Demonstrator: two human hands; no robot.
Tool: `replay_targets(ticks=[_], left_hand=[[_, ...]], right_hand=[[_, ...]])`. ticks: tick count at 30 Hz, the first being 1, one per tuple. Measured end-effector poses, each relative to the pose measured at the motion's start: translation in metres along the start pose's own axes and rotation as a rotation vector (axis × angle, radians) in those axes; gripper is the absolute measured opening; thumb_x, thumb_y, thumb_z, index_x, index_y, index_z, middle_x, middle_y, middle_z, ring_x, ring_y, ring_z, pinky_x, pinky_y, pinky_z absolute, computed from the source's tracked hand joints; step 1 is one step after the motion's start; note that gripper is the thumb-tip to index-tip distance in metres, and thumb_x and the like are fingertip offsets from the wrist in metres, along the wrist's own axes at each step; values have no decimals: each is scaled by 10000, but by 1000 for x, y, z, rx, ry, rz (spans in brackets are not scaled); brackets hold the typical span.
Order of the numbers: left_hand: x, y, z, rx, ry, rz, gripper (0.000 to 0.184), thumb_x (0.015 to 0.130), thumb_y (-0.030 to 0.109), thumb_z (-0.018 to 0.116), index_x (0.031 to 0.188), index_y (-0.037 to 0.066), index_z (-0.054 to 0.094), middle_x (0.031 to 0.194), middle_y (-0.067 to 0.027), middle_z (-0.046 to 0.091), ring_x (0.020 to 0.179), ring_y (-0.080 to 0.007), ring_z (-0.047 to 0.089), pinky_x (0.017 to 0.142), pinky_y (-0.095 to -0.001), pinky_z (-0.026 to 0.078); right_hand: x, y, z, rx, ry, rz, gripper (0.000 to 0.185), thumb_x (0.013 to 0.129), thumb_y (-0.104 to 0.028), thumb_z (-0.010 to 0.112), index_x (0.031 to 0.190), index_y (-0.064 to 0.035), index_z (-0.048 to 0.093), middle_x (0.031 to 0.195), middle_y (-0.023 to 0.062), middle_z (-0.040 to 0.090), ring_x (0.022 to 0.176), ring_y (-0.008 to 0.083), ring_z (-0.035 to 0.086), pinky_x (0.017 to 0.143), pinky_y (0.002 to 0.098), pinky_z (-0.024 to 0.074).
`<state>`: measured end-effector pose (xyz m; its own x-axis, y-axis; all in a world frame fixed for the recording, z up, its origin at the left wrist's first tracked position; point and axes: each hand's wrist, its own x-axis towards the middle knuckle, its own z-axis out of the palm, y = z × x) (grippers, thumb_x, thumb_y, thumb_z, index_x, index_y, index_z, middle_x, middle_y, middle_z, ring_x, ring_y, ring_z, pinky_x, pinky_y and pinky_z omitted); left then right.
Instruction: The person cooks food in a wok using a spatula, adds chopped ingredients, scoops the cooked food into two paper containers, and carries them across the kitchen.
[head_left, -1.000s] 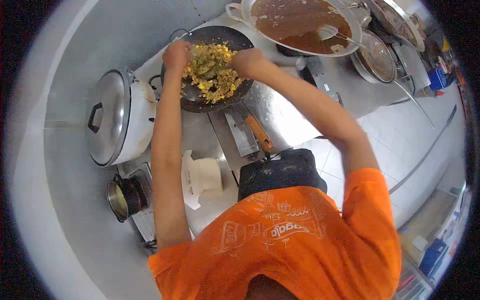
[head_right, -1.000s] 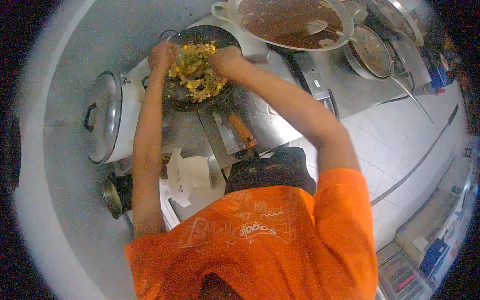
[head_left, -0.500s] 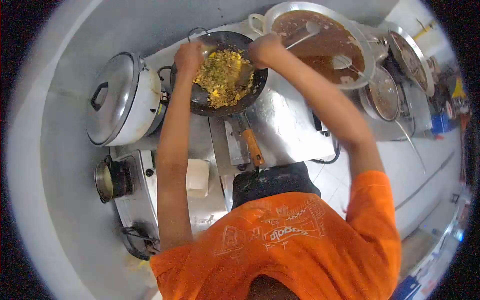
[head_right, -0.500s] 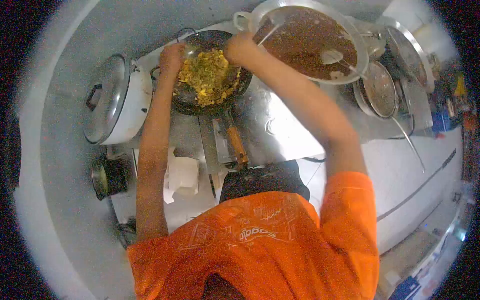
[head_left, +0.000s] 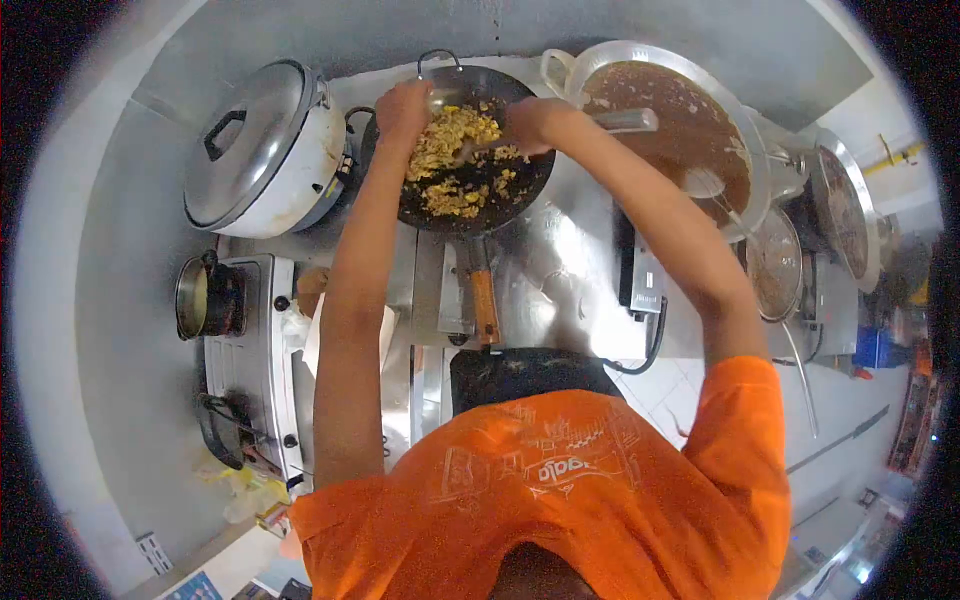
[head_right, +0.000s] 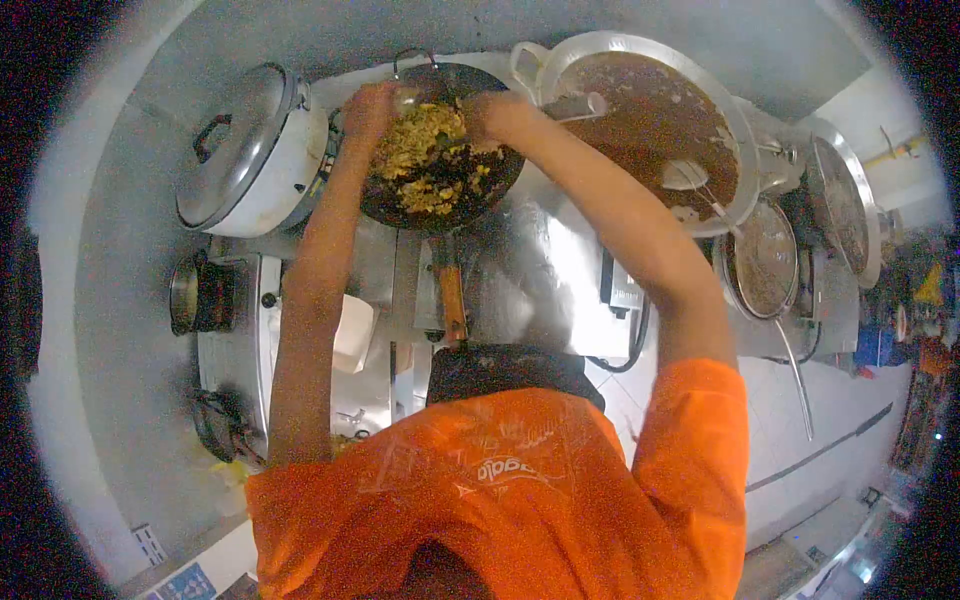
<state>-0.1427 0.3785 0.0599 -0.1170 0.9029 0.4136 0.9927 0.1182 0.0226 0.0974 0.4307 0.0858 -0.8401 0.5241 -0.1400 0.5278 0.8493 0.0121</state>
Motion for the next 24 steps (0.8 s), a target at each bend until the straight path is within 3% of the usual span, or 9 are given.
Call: replay_targets(ticks=[5,8,11,14,15,18,19,22,24], left_hand=[[0,-10,-2,2,55,-8,138,810,198,637,899,106,688,820,-131,673,804,-310,661,678,-443,522],[2,-1,-8,85,-166,-77,147,825,209,619,909,108,686,820,-121,675,812,-307,661,698,-439,527],[4,0,-11,5,-129,-83,156,824,204,619,927,105,682,846,-117,678,826,-305,659,733,-435,531],[2,-5,-25,-8,6,-19,162,814,181,627,944,96,676,882,-120,676,838,-297,657,755,-430,531],[2,-5,-31,10,49,8,165,811,171,629,949,93,675,895,-122,675,841,-293,656,759,-429,531],[2,-12,-20,-79,90,67,153,807,139,618,934,74,671,906,-134,670,841,-307,652,748,-442,527],[-6,-10,-12,-77,45,33,145,808,133,614,925,69,670,901,-140,669,846,-315,652,742,-448,526],[-8,-27,-13,4,-53,-48,157,788,118,622,931,84,675,895,-152,669,860,-336,650,735,-460,527],[-26,-21,-12,55,-148,-45,243,741,114,657,981,131,688,906,-150,672,868,-344,650,747,-463,531]], right_hand=[[-37,-22,-54,22,-556,39,316,792,-161,538,1076,-180,673,791,140,672,718,322,659,604,431,536],[-3,-15,91,321,-21,-118,316,835,-286,600,1082,-101,672,720,118,673,556,234,626,508,379,513],[-55,-36,105,1403,-180,249,324,928,-344,530,1242,-298,594,586,37,512,447,88,484,387,258,419],[-96,-34,53,1472,-242,341,474,924,-344,557,1369,-206,470,526,-32,468,374,46,410,315,209,306],[-97,-31,45,1349,-207,330,482,883,-287,595,1344,-188,497,595,17,548,480,131,555,398,277,446],[-47,-49,117,167,228,230,403,910,-183,486,1308,-225,537,860,123,682,740,261,684,622,386,543],[-41,-59,99,208,-65,282,480,846,-110,489,1311,-221,528,1041,154,669,971,354,643,799,457,518],[-57,-24,95,-22,-6,24,441,757,-176,640,1194,-149,581,1037,109,649,959,310,638,758,444,541],[-53,-36,83,-3,-120,123,400,777,-206,623,1171,-147,587,1086,146,639,952,349,636,783,454,536]])
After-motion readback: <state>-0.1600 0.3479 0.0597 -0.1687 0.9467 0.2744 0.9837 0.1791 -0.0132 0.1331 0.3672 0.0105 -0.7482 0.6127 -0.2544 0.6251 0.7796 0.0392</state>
